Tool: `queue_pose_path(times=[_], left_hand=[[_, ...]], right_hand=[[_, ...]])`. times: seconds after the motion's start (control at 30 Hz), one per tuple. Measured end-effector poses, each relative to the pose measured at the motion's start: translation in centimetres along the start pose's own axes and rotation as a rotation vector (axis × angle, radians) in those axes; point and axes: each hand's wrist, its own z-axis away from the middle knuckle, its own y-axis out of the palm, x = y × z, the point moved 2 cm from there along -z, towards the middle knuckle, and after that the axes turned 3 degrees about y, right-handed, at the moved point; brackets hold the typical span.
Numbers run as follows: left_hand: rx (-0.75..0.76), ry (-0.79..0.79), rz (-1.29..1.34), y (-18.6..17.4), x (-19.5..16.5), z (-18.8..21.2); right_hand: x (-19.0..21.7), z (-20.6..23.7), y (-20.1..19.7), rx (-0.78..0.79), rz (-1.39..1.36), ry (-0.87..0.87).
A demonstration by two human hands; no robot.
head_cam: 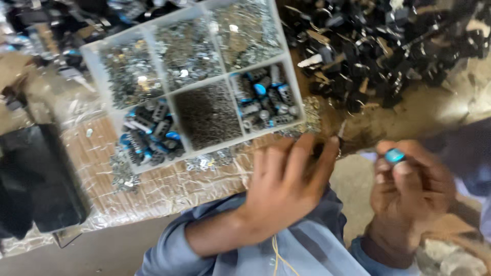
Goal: The person assembles small padlock cylinders at a workbench. They pick tiny metal pins and springs from a compartment tray and insert them one at a time into the open end of a lock cylinder held in the other hand, repeating the insertion cycle and setting finished cylinders with the pile of completed keychain locks.
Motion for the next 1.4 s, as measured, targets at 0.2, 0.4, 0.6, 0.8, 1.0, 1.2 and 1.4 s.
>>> queue_pose_path(times=[0.2,0.4,0.6,0.8,1.0,1.2,1.4], left_hand=[[0.069,-0.016,0.371,-0.8,2.9,1.9],[0.035,-0.007,0.393,-2.9,3.6,5.7],[0.225,-0.07,0.258,-0.3,1.1,1.8],[0.296,-0.111,0.111,0.5,1.3,0.0],[-0.053,-0.33,0.803,-3.2,4.5,5.0],[-0.337,-0.737,0.989,-3.4,3.9,14.3],[-0.329,-0.622,0.872,-5.0,4.3,10.6]], right_hand=[[-1.2,0.0,3.1,0.038,0.272,-0.21],[-0.8,-1.3,4.6,-0.03,0.298,-0.301],[0.2,-1.5,2.0,-0.058,0.302,-0.298],[-1.2,0.3,2.2,0.059,0.219,-0.227],[-1.2,0.1,7.2,0.38,0.142,-0.156],[-1.3,1.1,12.9,0.777,0.146,-0.086],[-0.5,1.6,13.9,0.789,0.146,-0.06]])
